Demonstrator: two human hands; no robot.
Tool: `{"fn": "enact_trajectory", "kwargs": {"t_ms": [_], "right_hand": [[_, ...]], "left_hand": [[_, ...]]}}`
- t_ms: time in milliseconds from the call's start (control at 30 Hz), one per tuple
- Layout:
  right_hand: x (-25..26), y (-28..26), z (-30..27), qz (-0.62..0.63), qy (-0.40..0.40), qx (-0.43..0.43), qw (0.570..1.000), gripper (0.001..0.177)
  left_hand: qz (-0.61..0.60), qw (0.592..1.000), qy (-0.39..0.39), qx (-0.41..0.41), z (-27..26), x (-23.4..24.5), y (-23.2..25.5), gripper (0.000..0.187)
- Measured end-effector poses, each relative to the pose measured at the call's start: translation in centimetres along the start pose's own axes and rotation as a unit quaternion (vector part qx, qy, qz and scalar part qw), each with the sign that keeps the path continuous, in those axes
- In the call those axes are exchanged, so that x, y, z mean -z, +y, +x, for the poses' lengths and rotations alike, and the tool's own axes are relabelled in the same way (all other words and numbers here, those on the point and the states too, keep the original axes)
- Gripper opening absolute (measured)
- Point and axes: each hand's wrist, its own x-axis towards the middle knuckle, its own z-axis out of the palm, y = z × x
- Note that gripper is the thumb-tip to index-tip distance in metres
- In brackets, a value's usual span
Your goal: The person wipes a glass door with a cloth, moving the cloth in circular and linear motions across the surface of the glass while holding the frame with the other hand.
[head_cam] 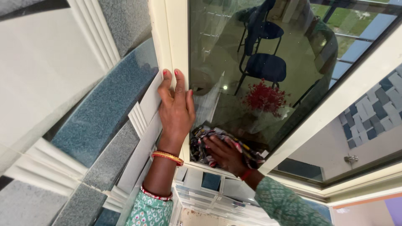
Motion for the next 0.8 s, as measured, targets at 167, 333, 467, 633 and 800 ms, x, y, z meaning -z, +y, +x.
{"fn": "enact_trajectory", "kwargs": {"t_ms": [167, 333, 467, 633, 800], "right_hand": [[-10.3, -0.9, -2.0, 0.649, -0.113, -0.224, 0.719, 0.054], [-9.5, -1.1, -6.6, 0.702, -0.084, -0.193, 0.681, 0.059], [-3.5, 1.2, -9.5, 0.804, -0.046, -0.242, 0.541, 0.062], [4.9, 2.3, -5.8, 0.393, 0.063, -0.164, 0.903, 0.062], [1.6, 1.5, -6.3, -0.059, -0.002, -0.027, 0.998, 0.066]], "left_hand": [[0.007, 0.999, 0.023, -0.024, -0.1, -0.2, -0.1, 0.063], [0.004, 1.000, 0.010, -0.023, 0.1, 0.1, 0.1, 0.061], [-0.001, 1.000, 0.016, -0.022, 0.0, 0.0, 0.2, 0.062], [-0.017, 1.000, -0.008, -0.005, -0.2, 0.1, 0.1, 0.065], [-0.015, 0.999, 0.013, -0.026, -0.5, 0.0, 0.3, 0.066]]}}
